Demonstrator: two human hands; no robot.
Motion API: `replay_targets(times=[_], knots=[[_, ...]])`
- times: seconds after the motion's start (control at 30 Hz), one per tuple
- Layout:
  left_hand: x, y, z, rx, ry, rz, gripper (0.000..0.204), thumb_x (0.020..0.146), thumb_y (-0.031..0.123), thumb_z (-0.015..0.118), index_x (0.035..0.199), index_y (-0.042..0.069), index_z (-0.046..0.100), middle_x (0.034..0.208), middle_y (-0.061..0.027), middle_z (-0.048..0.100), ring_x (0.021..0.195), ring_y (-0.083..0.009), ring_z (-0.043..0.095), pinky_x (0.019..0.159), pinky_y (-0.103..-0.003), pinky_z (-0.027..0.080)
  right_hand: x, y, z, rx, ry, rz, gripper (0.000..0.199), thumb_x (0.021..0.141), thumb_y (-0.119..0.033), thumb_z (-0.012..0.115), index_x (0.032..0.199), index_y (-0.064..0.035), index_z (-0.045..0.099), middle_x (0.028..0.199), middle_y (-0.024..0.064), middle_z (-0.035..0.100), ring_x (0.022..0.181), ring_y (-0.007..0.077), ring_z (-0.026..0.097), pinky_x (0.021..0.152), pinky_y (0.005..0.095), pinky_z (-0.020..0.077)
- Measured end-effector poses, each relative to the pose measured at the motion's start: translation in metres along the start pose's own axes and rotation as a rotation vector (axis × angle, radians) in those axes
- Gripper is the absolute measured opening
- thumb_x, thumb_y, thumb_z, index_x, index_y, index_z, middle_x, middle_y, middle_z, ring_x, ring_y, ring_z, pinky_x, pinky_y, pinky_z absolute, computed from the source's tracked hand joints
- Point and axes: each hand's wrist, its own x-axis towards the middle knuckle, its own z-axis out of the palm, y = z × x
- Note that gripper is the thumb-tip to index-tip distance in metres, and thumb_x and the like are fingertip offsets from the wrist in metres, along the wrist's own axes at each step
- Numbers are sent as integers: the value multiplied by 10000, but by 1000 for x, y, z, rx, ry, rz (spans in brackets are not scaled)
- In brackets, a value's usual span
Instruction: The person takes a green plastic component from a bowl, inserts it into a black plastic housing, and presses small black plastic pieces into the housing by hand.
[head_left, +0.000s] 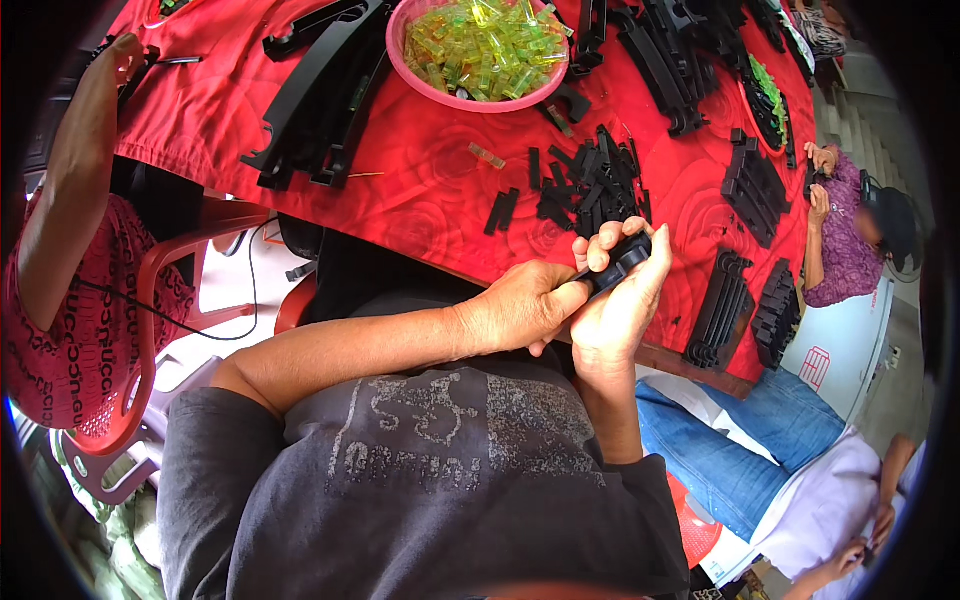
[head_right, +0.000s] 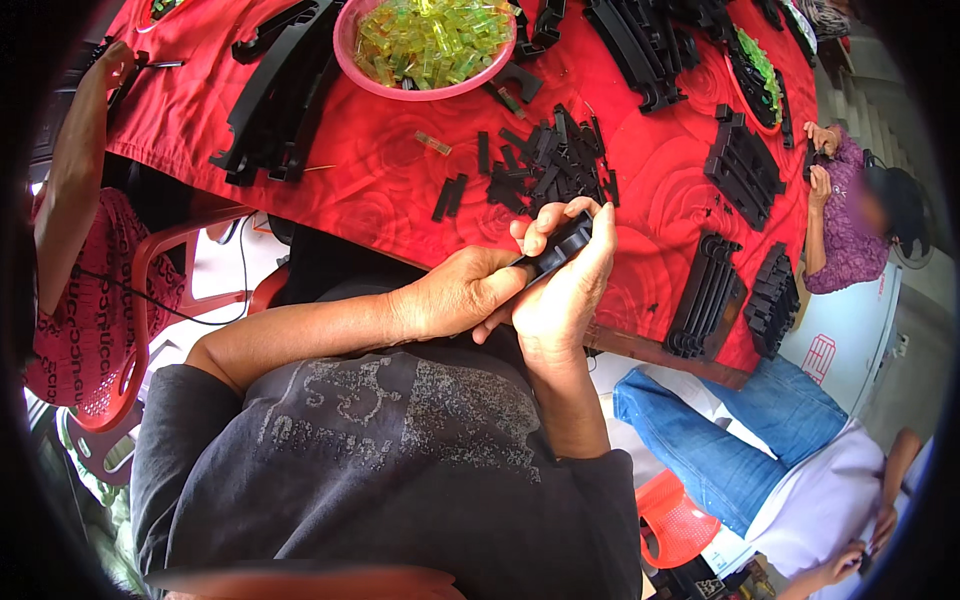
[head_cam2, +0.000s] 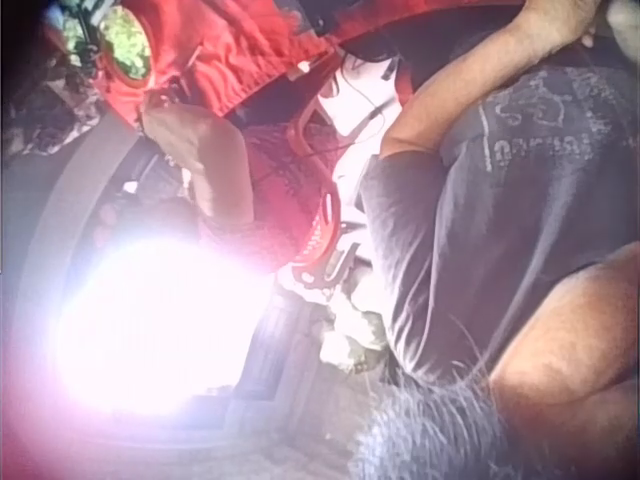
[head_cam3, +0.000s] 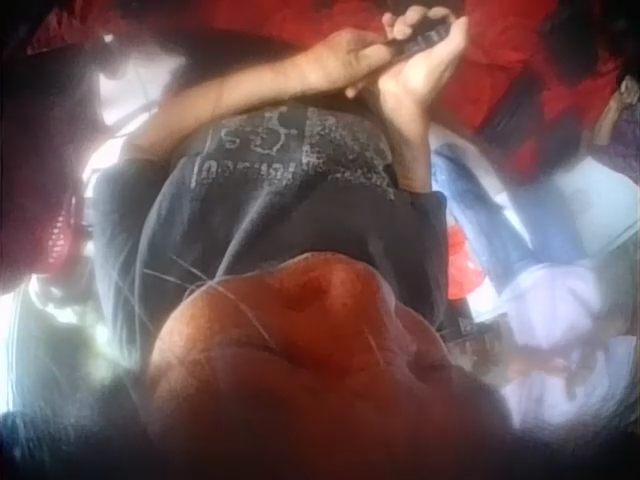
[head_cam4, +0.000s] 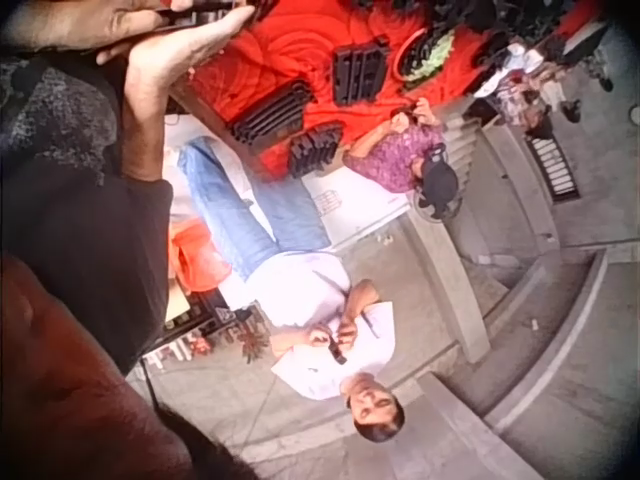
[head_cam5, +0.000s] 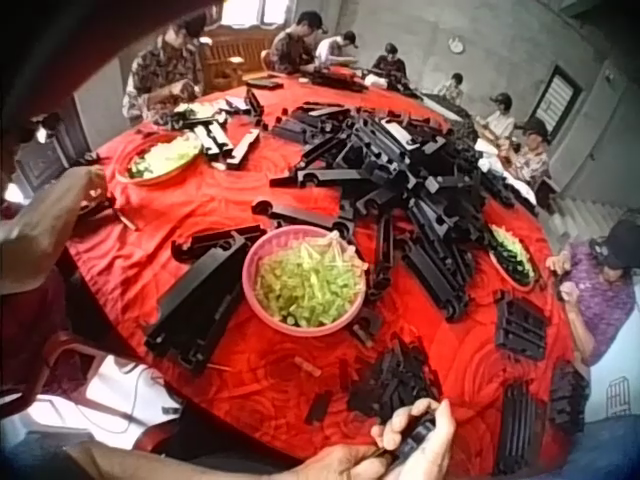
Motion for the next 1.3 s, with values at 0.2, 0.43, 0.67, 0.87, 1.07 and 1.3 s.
replay_targets(times=[0.2,0.43,0.67,0.87,1.07,1.3], knots=[[-1,-1,-2,-61,-9,3,355,992,296,435,853,-2,568,617,-56,586,480,-141,582,474,-290,476,-2,1,6,-27,-21,-8,341,1036,-455,423,945,-132,479,738,24,536,592,135,497,798,401,510],[-4,6,-4,-1,-6,-33,359,989,275,404,827,-6,557,616,-77,593,498,-164,606,496,-306,484,2,6,0,-7,-46,32,354,1034,-465,428,944,-127,484,733,21,546,596,140,504,805,417,518],[-3,6,-7,98,-31,-53,400,1073,327,379,921,-3,547,616,-34,568,502,-124,597,484,-271,473,12,13,-14,71,-10,86,365,1017,-480,476,929,-127,505,733,26,558,580,143,514,806,410,520],[-6,9,-6,229,-15,-21,389,1094,360,377,1002,10,519,602,-34,556,504,-123,604,498,-276,470,14,8,-17,102,-22,71,369,1017,-488,492,944,-126,514,753,34,571,599,144,522,806,401,508],[-17,8,-7,225,47,60,310,1085,297,427,1168,2,470,720,-74,618,559,-137,626,535,-295,488,16,9,-16,99,-45,75,381,1018,-500,489,954,-126,517,766,35,575,616,139,521,808,389,498],[-38,6,-23,434,122,373,669,921,97,626,1509,78,306,1092,-183,597,905,-291,676,762,-390,551,22,7,-23,115,-75,66,386,1020,-500,488,950,-123,534,781,30,570,640,135,521,808,366,497]])
